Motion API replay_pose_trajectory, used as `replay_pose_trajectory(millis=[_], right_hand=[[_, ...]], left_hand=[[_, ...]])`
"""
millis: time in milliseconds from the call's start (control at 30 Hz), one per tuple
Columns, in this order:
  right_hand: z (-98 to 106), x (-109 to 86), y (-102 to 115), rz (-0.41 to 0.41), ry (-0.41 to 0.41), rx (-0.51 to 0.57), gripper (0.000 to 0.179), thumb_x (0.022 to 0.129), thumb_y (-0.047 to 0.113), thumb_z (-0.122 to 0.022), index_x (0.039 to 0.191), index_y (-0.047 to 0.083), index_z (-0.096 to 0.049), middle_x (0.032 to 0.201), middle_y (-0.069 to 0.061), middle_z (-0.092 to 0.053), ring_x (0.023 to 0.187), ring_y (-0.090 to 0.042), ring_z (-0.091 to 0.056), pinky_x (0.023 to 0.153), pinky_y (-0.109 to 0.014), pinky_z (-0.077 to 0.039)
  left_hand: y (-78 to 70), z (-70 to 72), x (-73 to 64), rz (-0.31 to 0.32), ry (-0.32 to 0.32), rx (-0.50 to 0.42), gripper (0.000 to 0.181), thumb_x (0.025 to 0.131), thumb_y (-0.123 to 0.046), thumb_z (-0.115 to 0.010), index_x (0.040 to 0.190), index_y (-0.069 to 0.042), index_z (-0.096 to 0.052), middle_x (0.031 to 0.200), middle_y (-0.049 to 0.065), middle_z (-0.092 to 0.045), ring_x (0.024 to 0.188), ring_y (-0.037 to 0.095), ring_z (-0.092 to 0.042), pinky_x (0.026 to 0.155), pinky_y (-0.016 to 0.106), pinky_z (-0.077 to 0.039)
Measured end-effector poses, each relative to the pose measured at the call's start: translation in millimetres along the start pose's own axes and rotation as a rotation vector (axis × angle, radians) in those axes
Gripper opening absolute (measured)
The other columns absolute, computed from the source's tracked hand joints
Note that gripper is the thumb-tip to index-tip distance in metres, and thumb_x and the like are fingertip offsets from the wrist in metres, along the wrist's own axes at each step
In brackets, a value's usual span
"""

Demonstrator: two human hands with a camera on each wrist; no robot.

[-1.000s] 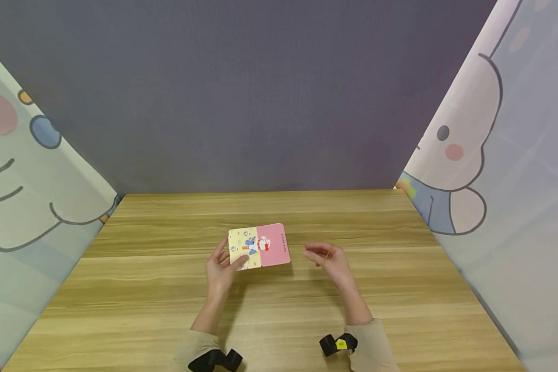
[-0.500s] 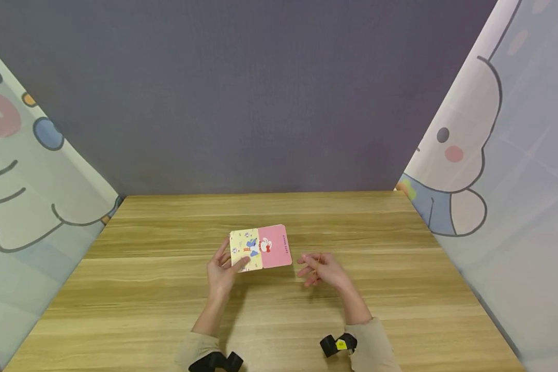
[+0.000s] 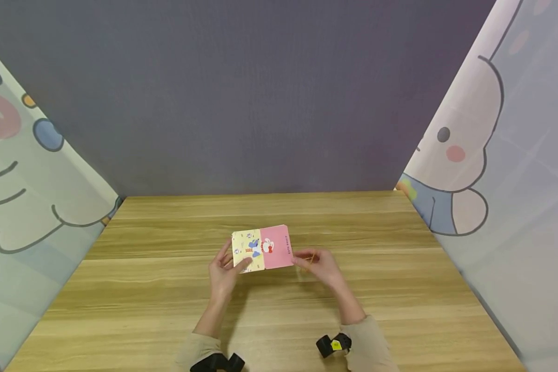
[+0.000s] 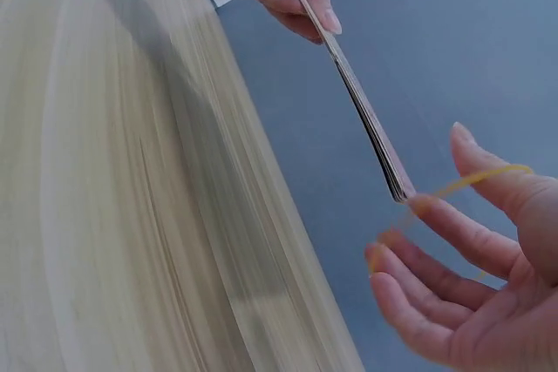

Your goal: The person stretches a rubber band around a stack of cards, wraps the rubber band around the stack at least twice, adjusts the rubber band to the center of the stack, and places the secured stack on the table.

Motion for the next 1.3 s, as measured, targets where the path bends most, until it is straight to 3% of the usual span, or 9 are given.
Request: replay_pose_trajectory(millis=[167, 333, 500, 700, 1000, 1300], right_hand=[[-3.0, 3.0, 0.5, 0.005, -0.052, 0.033, 0.036, 0.079, 0.017, -0.068, 0.105, -0.006, -0.059, 0.102, -0.017, -0.06, 0.088, -0.025, -0.057, 0.071, -0.034, -0.053], [-7.0, 5.1, 3.1, 0.012, -0.043, 0.098, 0.043, 0.076, 0.014, -0.071, 0.111, -0.006, -0.055, 0.112, -0.021, -0.055, 0.1, -0.037, -0.053, 0.077, -0.037, -0.052], [-10.9, 6.6, 2.9, 0.015, -0.021, 0.176, 0.052, 0.073, 0.008, -0.072, 0.117, -0.006, -0.049, 0.118, -0.023, -0.049, 0.103, -0.039, -0.05, 0.08, -0.033, -0.051], [-13.7, 8.6, 3.1, 0.011, -0.034, 0.187, 0.062, 0.072, 0.006, -0.073, 0.122, -0.008, -0.041, 0.117, -0.025, -0.048, 0.102, -0.036, -0.051, 0.079, -0.029, -0.052], [-16.4, 9.5, 5.1, -0.021, -0.067, 0.166, 0.062, 0.073, 0.008, -0.072, 0.123, -0.008, -0.04, 0.116, -0.024, -0.048, 0.096, -0.03, -0.055, 0.073, -0.027, -0.052], [-14.3, 12.1, 5.3, -0.045, -0.05, 0.175, 0.062, 0.074, 0.007, -0.071, 0.124, -0.01, -0.038, 0.114, -0.025, -0.048, 0.089, -0.025, -0.057, 0.07, -0.03, -0.054]], left_hand=[[-0.2, -0.2, -0.4, 0.004, 0.006, -0.026, 0.071, 0.069, 0.01, -0.069, 0.132, 0.001, -0.037, 0.09, 0.023, -0.06, 0.073, 0.029, -0.064, 0.063, 0.028, -0.055], [-0.4, 0.1, -0.2, 0.022, 0.008, -0.055, 0.072, 0.069, 0.01, -0.069, 0.132, 0.0, -0.037, 0.09, 0.023, -0.059, 0.073, 0.028, -0.064, 0.064, 0.028, -0.055], [-1.6, -1.7, -1.0, 0.03, -0.004, -0.085, 0.072, 0.069, 0.011, -0.069, 0.132, 0.0, -0.037, 0.09, 0.023, -0.059, 0.073, 0.027, -0.064, 0.063, 0.028, -0.055], [-1.3, -4.9, -3.4, 0.028, 0.002, -0.083, 0.071, 0.069, 0.009, -0.069, 0.132, 0.0, -0.038, 0.092, 0.024, -0.059, 0.075, 0.026, -0.064, 0.065, 0.028, -0.055], [-0.6, -10.4, -7.3, -0.003, 0.037, -0.089, 0.07, 0.071, 0.008, -0.068, 0.133, 0.002, -0.035, 0.095, 0.024, -0.058, 0.078, 0.027, -0.064, 0.067, 0.028, -0.054], [-3.3, -12.6, -8.8, 0.025, 0.087, -0.073, 0.07, 0.07, 0.01, -0.068, 0.132, 0.002, -0.037, 0.094, 0.026, -0.06, 0.077, 0.032, -0.063, 0.064, 0.029, -0.055]])
Point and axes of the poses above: each hand's wrist, its own x-axis towards the middle knuckle, its own z-axis out of the back of the hand, y = z × x, the point moved 4 cm from there along x, towards the middle knuckle
